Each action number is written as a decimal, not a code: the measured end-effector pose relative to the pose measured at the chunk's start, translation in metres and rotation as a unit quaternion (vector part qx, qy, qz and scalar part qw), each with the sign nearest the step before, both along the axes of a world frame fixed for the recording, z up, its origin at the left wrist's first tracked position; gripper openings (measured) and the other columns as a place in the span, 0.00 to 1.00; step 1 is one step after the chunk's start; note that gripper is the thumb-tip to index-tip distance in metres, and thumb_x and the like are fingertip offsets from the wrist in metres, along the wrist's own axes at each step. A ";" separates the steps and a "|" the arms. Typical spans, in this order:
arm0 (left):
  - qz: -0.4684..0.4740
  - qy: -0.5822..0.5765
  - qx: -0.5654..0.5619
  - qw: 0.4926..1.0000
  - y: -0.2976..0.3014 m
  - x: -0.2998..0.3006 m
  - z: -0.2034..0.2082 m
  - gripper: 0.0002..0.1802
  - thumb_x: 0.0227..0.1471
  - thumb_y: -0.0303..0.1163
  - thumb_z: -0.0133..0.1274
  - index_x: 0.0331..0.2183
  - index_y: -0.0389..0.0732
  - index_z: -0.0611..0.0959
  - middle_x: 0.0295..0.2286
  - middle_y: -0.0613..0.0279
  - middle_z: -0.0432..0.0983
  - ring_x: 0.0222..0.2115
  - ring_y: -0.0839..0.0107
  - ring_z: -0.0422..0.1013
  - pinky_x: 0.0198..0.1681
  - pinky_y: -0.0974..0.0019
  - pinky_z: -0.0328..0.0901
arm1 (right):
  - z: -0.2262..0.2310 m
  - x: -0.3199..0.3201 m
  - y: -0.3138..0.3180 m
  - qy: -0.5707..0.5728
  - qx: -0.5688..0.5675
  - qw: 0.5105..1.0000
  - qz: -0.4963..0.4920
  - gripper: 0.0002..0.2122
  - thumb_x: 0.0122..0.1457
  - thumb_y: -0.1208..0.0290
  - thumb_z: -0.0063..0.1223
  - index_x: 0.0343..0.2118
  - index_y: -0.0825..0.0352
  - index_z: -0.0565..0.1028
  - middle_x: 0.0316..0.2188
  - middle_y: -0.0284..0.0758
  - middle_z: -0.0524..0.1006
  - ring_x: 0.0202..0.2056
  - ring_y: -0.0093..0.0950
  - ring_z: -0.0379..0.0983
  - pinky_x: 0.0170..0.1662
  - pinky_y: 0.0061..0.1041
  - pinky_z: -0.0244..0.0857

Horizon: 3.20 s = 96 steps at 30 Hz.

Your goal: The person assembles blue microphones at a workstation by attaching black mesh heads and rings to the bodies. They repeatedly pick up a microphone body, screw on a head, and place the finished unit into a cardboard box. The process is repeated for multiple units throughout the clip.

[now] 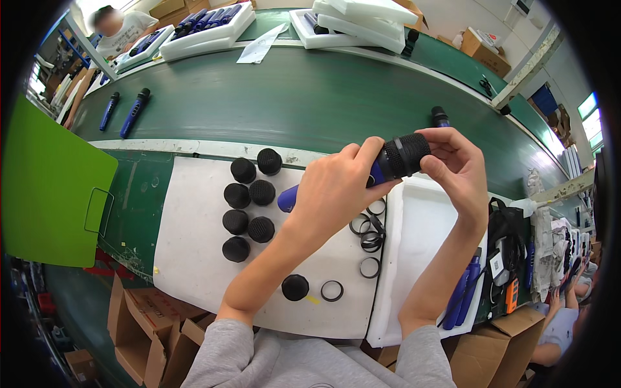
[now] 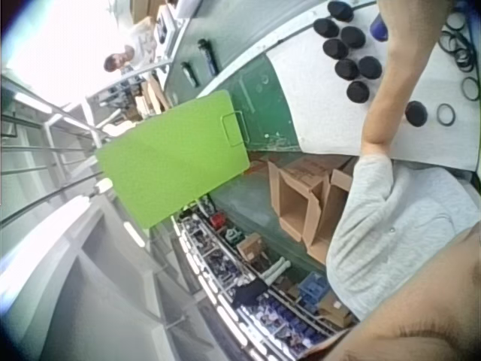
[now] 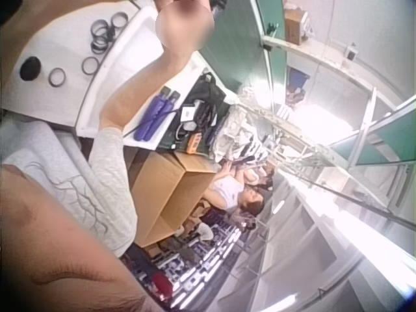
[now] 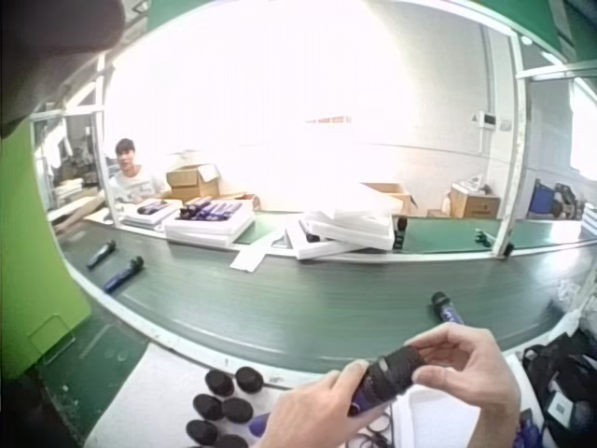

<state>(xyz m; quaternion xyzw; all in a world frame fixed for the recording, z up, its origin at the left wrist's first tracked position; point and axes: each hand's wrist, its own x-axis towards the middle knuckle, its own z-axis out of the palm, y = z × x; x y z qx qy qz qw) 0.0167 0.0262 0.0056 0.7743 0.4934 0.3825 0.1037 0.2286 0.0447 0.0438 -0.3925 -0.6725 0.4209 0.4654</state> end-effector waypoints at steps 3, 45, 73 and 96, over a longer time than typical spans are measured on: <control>0.007 0.008 -0.002 1.000 0.000 0.000 0.000 0.29 0.42 0.46 0.70 0.42 0.42 0.77 0.26 0.54 0.80 0.23 0.55 0.78 0.24 0.60 0.71 | 0.001 -0.001 0.000 -0.014 -0.010 1.000 -0.014 0.20 0.52 0.66 0.70 0.42 0.74 0.77 0.35 0.39 0.81 0.38 0.26 0.78 0.47 0.26 0.72; -0.020 0.039 -0.092 0.995 0.006 -0.004 -0.005 0.25 0.44 0.47 0.68 0.38 0.42 0.79 0.24 0.53 0.79 0.23 0.54 0.77 0.26 0.57 0.70 | -0.011 0.002 0.011 -0.067 -0.044 0.997 0.000 0.17 0.56 0.64 0.67 0.38 0.74 0.77 0.29 0.35 0.80 0.30 0.22 0.77 0.39 0.24 0.73; -0.110 -0.186 -0.326 0.920 0.012 -0.017 0.018 0.27 0.48 0.45 0.67 0.40 0.34 0.78 0.20 0.61 0.76 0.19 0.74 0.71 0.24 0.68 0.68 | -0.031 -0.036 0.028 0.211 -0.022 0.965 0.156 0.33 0.52 0.54 0.68 0.55 0.73 0.70 0.52 0.49 0.75 0.55 0.39 0.73 0.58 0.36 0.67; -0.452 -0.309 -0.483 0.683 0.009 0.004 -0.021 0.20 0.49 0.36 0.62 0.38 0.32 0.75 0.23 0.54 0.77 0.24 0.60 0.77 0.29 0.61 0.71 | -0.016 -0.055 0.009 0.458 -0.076 0.836 0.292 0.17 0.58 0.69 0.59 0.48 0.69 0.71 0.28 0.31 0.74 0.26 0.26 0.74 0.37 0.31 0.71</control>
